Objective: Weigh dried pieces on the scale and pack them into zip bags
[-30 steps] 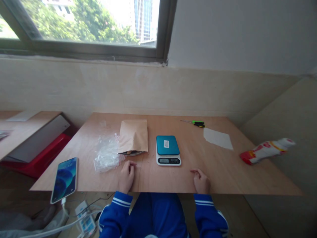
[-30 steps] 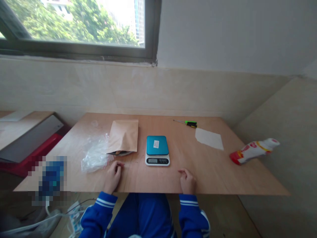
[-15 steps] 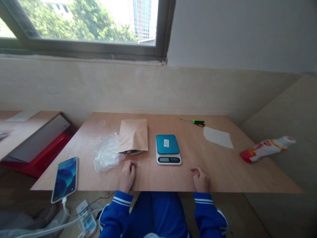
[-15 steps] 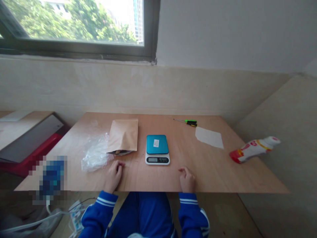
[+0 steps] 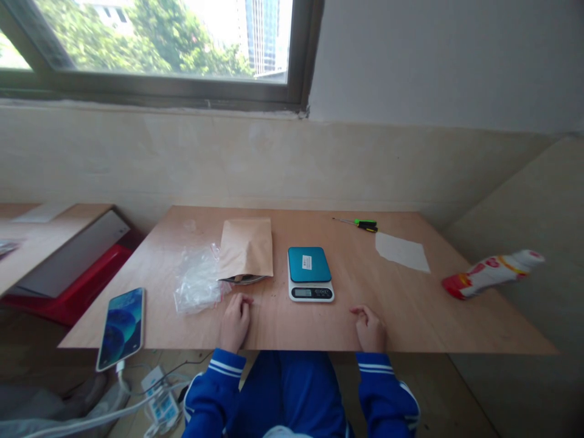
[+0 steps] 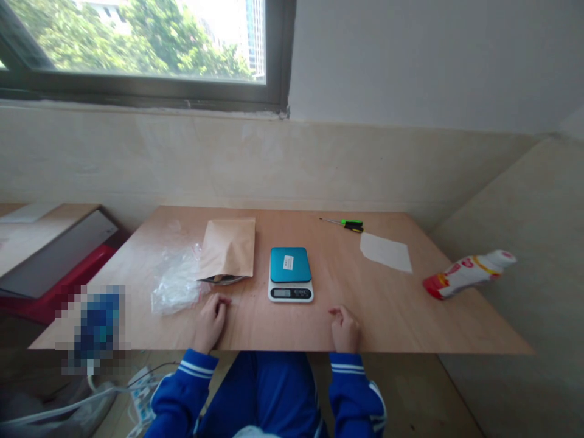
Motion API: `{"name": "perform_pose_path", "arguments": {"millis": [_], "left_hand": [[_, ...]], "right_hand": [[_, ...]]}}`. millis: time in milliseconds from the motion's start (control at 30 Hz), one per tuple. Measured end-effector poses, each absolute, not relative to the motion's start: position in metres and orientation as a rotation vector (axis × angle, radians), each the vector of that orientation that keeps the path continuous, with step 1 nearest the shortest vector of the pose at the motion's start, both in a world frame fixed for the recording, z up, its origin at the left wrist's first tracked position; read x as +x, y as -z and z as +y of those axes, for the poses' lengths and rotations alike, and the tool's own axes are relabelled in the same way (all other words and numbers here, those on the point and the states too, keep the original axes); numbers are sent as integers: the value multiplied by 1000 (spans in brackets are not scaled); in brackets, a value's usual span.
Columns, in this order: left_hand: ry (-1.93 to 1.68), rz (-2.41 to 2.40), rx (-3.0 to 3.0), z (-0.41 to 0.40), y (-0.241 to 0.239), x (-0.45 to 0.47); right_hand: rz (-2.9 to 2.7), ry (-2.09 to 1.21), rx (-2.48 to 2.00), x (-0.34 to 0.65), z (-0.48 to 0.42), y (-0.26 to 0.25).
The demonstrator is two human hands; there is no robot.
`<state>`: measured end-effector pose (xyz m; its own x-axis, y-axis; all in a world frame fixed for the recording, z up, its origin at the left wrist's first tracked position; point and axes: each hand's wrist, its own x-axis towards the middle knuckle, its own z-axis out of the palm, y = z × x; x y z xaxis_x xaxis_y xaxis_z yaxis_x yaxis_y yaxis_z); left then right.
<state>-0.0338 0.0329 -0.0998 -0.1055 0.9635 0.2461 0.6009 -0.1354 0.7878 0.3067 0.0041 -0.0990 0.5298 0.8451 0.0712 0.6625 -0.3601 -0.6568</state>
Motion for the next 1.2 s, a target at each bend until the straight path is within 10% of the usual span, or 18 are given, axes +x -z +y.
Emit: {"name": "perform_pose_path", "arguments": {"millis": [267,567,1200], "left_hand": [[-1227,1789,1642,32,98,-36],[-1249,1818,1569,33,109,-38],[-1201,1833,1547,30,99,-34]], "right_hand": [[-1610,-689,-1455,166,29,49],[-2002,-753,-1782,46,70,38],[-999,-1139,-1674,11,108,69]]}}
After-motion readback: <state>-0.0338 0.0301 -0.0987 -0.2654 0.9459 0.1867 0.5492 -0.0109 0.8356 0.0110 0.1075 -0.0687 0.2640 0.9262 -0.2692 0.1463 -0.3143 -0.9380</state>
